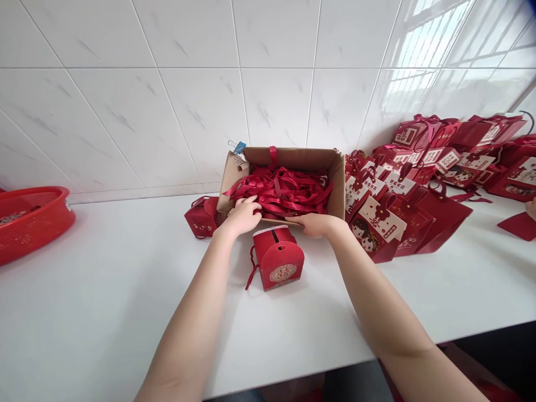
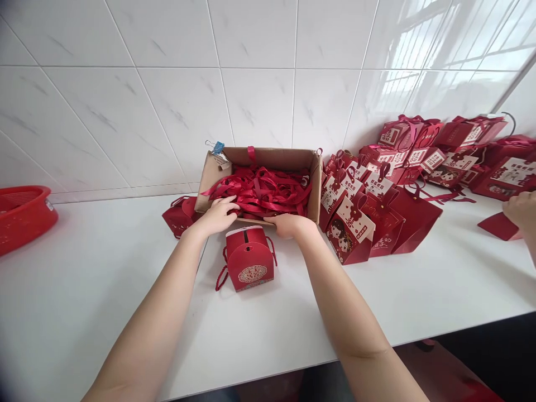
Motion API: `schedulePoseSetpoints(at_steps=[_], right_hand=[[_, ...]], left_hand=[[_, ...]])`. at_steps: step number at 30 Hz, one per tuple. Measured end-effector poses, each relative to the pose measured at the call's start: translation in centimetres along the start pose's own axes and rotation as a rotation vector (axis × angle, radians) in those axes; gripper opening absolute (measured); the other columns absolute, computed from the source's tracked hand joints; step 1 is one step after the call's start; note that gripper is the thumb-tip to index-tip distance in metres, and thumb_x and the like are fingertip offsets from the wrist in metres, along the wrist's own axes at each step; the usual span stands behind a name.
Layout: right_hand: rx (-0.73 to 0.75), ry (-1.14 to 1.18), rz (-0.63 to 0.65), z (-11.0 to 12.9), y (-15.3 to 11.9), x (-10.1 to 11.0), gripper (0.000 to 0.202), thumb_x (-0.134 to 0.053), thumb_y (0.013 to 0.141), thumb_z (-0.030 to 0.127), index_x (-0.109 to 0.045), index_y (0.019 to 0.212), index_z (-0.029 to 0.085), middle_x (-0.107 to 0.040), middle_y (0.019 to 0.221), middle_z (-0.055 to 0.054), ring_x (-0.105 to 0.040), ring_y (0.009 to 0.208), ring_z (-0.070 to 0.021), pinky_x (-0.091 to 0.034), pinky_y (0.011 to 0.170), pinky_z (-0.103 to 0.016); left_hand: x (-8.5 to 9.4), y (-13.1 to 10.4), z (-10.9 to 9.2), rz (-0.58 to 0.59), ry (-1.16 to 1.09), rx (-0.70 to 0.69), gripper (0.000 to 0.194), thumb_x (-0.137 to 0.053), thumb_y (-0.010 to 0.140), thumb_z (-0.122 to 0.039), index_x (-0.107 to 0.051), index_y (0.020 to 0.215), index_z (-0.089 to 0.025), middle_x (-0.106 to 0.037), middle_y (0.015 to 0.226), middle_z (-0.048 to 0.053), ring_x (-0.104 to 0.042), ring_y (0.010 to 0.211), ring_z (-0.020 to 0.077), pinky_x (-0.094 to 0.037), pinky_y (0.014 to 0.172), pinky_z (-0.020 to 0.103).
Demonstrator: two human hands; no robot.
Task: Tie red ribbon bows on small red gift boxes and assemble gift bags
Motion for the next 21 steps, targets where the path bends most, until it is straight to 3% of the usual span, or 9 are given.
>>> schedulePoseSetpoints(at_steps=[5,12,17,19,21], right_hand=[[-0.010,0.005,-0.024,-0.2,0.1,0.2,0.080,-0.044,0.074,-0.002,-0.038,0.140,0.043,-0.055,0.136,0.003,-0.062,0.111,-0.0228,-0.050,0.089,-0.034],[-0.036,0.017,-0.018,-0.6,0.0,0.0,0.078,-0.044,0.076,0.001,-0.037,0.140,0.043,-0.050,0.140,0.006,-0.060,0.113,-0.0231,-0.050,0.088,-0.034],[-0.057,0.032,-0.012,-0.8,0.0,0.0,0.079,-0.041,0.074,0.001,-0.036,0.141,0.043,-0.049,0.141,0.006,-0.059,0.115,-0.0244,-0.049,0.087,-0.036],[-0.049,0.028,-0.020,-0.8,0.0,0.1,0.080,-0.041,0.074,0.001,-0.037,0.141,0.044,-0.048,0.142,0.007,-0.058,0.116,-0.0251,-0.049,0.088,-0.037],[-0.035,0.024,-0.028,-0.7,0.0,0.2,0.080,-0.041,0.073,0.000,-0.038,0.140,0.043,-0.048,0.142,0.007,-0.056,0.118,-0.0258,-0.049,0.089,-0.038]], left_hand=[[2.3,-0.5,-0.1,-0.090,-0.025,0.010,0.056,-0.043,0.080,-0.023,-0.044,0.135,-0.015,-0.039,0.148,0.011,-0.035,0.136,0.0263,-0.031,0.111,0.039],[7.8,-3.3,-0.7,-0.343,-0.187,0.026,0.057,-0.044,0.079,-0.022,-0.045,0.136,-0.021,-0.045,0.143,0.002,-0.047,0.126,0.0232,-0.039,0.107,0.033],[12.4,-7.1,-2.7,-0.550,-0.310,-0.054,0.056,-0.049,0.081,-0.026,-0.045,0.136,-0.021,-0.046,0.143,-0.001,-0.042,0.131,0.0227,-0.038,0.111,0.033],[14.1,-9.0,-3.9,-0.615,-0.309,-0.081,0.055,-0.049,0.080,-0.028,-0.047,0.135,-0.025,-0.047,0.142,-0.006,-0.042,0.131,0.0231,-0.040,0.111,0.036],[15.0,-10.7,-4.7,-0.630,-0.280,-0.025,0.058,-0.048,0.079,-0.039,-0.042,0.136,-0.040,-0.045,0.141,-0.017,-0.035,0.136,0.0258,-0.040,0.111,0.042]])
Point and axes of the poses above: each hand's wrist, its own y-axis towards the middle knuckle, its own x-axis out of the back of the hand, z = x × y, the point moved 10 cm from there along y, towards the middle knuckle
